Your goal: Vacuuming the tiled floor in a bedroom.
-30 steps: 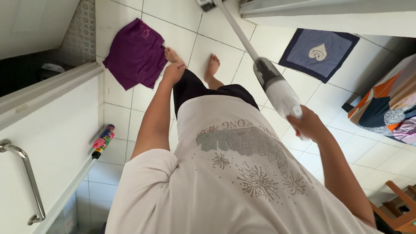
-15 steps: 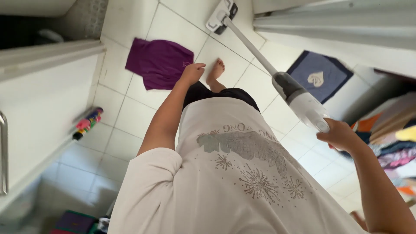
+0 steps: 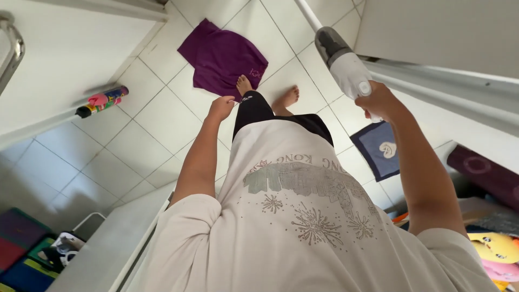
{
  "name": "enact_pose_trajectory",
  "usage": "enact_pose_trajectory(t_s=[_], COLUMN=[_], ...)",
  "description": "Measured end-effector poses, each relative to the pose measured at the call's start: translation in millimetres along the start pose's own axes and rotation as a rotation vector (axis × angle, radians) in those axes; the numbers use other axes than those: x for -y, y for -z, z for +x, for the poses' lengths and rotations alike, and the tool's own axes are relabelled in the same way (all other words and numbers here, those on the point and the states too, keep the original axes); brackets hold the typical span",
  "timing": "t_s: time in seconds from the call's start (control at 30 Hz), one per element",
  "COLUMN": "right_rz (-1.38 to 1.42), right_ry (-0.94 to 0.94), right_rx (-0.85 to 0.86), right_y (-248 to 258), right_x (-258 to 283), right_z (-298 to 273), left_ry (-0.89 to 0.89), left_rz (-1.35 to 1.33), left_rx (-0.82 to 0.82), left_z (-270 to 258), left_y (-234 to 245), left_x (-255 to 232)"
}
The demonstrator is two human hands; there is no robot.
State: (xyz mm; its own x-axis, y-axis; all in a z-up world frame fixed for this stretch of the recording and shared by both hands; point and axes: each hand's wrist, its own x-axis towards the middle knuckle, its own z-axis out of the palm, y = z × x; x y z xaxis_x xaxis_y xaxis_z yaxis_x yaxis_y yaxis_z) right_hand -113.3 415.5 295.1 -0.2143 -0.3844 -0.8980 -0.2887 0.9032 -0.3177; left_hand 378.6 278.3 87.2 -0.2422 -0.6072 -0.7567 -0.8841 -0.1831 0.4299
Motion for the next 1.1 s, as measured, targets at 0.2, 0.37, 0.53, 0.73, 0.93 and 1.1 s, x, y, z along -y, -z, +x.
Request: enact_pose_trajectory(t_s=[0.2,0.37,0.53,0.73,0.93,1.1], right_rz=[-0.194,-0.233,-0.148,-0.1,-0.281,-0.323], right_ry=[-0.103,-0.135,-0.096,0.005,-0.064,-0.143], right_rx=[0.02,0.038,0.028,0.072,0.101,0.148], right_y=[3,-26,-88,-133,-134,-160], right_x=[13,-6,40,127,143,134], right_z=[-38,-42,-7,4,-46,-42], left_ry=[0.02,-0.065,-0.043,-0.072,0.019,0.147], left_rz=[-0.091,-0.177,-0.196,-0.165,-0.208,-0.141], left_rx=[0.019,0.059,0.102,0.053,-0.023,0.055], left_z=[7,24,31,37,15,-6], left_y=[23,31,67,102,116,100], left_x=[-7,-5,-4,38,93,132])
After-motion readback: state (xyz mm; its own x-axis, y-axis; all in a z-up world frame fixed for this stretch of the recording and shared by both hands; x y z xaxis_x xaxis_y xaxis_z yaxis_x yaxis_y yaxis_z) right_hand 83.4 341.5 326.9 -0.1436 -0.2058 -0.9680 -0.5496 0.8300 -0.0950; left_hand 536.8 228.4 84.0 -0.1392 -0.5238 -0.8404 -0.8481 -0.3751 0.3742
